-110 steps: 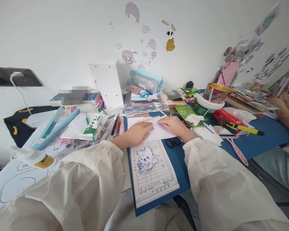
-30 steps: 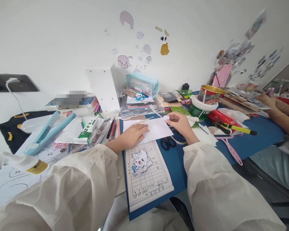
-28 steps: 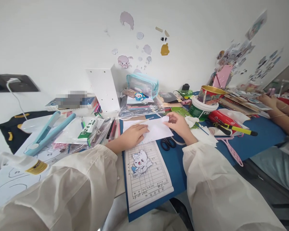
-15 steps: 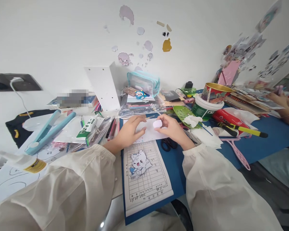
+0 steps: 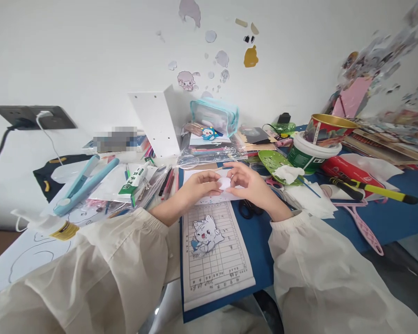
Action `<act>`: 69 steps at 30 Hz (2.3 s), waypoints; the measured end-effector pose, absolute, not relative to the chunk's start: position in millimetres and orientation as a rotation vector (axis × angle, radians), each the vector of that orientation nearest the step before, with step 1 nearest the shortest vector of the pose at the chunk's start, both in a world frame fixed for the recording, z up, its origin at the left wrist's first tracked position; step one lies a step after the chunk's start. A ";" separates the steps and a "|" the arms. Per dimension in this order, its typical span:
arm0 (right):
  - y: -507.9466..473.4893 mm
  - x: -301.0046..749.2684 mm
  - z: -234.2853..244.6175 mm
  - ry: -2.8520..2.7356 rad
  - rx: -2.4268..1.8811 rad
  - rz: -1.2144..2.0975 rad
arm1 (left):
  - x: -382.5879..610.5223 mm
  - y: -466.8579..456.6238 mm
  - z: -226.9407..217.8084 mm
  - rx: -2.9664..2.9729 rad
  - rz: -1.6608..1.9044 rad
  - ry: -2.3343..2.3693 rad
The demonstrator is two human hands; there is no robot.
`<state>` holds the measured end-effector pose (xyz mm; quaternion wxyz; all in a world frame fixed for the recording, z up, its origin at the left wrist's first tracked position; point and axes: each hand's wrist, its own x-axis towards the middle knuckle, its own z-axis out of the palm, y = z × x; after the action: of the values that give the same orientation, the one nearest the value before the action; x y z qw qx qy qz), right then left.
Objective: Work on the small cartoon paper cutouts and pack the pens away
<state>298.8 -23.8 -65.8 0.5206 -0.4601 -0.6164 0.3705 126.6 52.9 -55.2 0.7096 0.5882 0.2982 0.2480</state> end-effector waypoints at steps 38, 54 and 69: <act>-17.4 311.3 -75.7 -1.333 -1.302 0.787 | 110.9 57.0 -49.8 1.801 0.599 0.735; -72.4 273.2 -55.9 -1.556 -1.380 0.612 | 43.7 11.5 -60.6 2.654 0.731 0.380; -75.5 226.9 -85.1 -1.711 -1.446 0.470 | 35.7 -7.8 -78.2 2.539 0.558 0.496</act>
<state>226.9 -75.5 -85.1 0.4136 -0.5751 -0.6806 0.1870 35.7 -7.8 -78.2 0.2448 0.9302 0.1818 0.2045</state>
